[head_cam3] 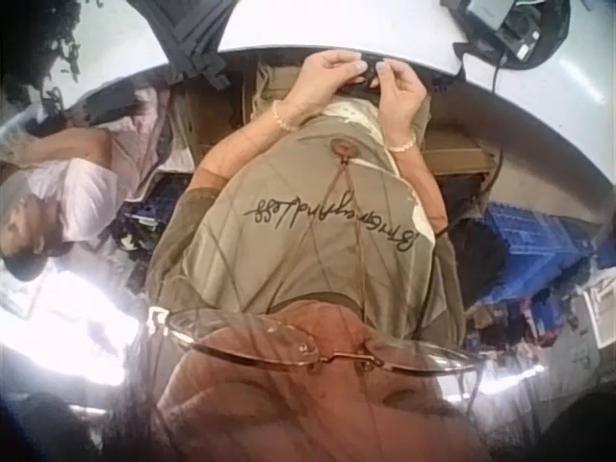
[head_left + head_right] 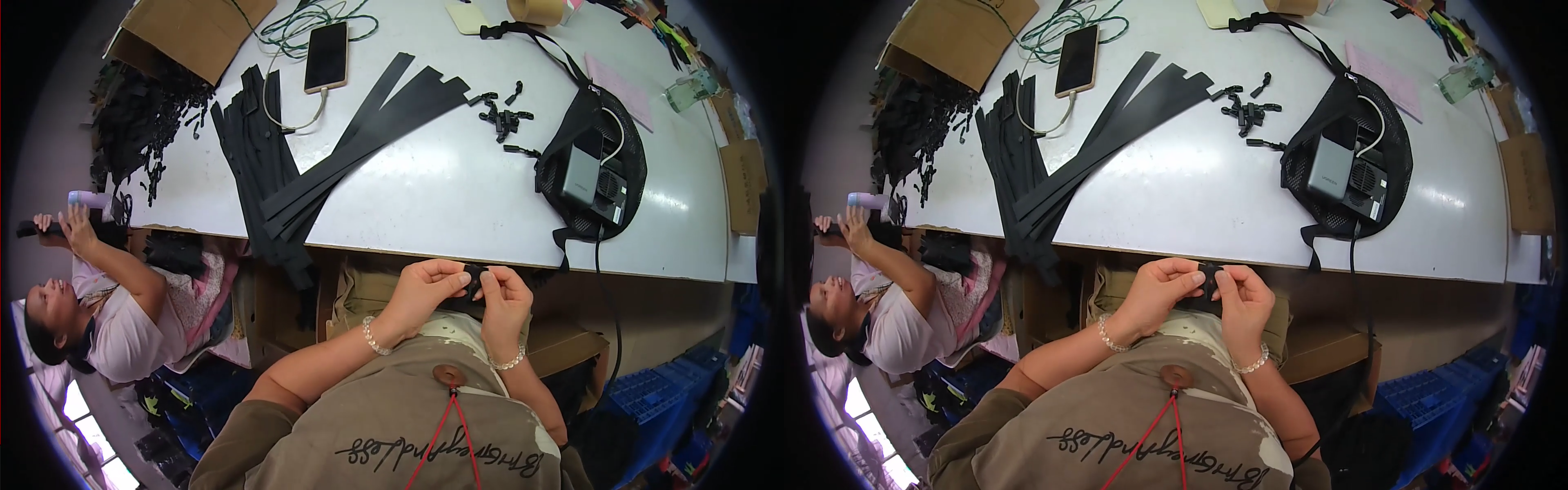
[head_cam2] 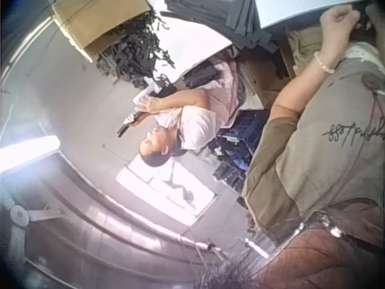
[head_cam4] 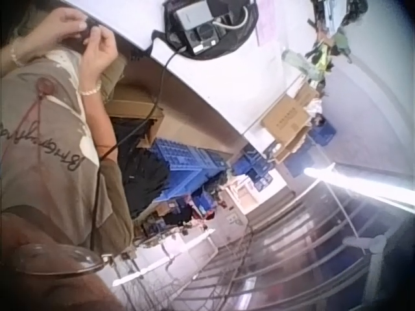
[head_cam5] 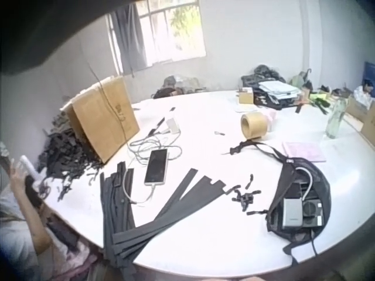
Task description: Assembling plastic buckles and clips onto fabric straps at a workstation.
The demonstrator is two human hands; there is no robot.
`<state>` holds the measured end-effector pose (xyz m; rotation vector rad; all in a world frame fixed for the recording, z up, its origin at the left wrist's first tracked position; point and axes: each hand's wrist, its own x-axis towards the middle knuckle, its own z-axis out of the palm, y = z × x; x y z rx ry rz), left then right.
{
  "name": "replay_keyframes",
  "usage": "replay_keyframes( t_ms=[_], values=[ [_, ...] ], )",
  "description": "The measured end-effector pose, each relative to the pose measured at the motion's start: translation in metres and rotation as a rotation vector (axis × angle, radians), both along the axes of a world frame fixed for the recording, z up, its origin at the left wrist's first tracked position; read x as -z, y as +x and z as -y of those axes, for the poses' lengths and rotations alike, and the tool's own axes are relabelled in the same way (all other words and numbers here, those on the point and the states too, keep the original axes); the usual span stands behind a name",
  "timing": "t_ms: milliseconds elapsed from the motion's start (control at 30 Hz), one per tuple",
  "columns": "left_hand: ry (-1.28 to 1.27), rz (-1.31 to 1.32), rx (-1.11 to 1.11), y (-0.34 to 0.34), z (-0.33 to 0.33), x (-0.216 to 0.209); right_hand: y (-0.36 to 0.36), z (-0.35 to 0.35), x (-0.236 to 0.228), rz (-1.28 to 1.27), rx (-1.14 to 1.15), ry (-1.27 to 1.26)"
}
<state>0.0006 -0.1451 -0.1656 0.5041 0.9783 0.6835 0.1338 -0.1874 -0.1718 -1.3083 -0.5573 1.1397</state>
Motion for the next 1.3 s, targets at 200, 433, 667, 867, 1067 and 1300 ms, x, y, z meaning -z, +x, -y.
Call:
replay_keyframes(
  t_ms=[200, 433, 667, 867, 1067, 1300],
  values=[
    [0.187, -0.019, 0.022, -0.005, 0.000, -0.021, 0.001, 0.005, -0.014, 0.124, -0.070, 0.173],
    [0.246, -0.044, 0.074, -0.003, -0.004, -0.023, 0.004, 0.004, -0.018, 0.122, -0.056, 0.174],
    [0.244, 0.003, 0.279, -0.003, -0.030, -0.057, 0.025, -0.008, -0.044, -0.252, -0.223, 0.082],
    [0.402, -0.033, 0.282, 0.002, -0.053, -0.080, 0.042, -0.034, -0.060, -0.247, -0.557, 0.064],
    [0.619, -0.144, 0.403, 0.002, -0.077, -0.101, 0.044, -0.049, -0.064, -0.226, -0.513, 0.143],
    [0.554, -0.292, 0.826, 0.005, -0.116, -0.138, 0.046, -0.065, -0.083, -0.115, -0.619, 0.191]
  ],
)
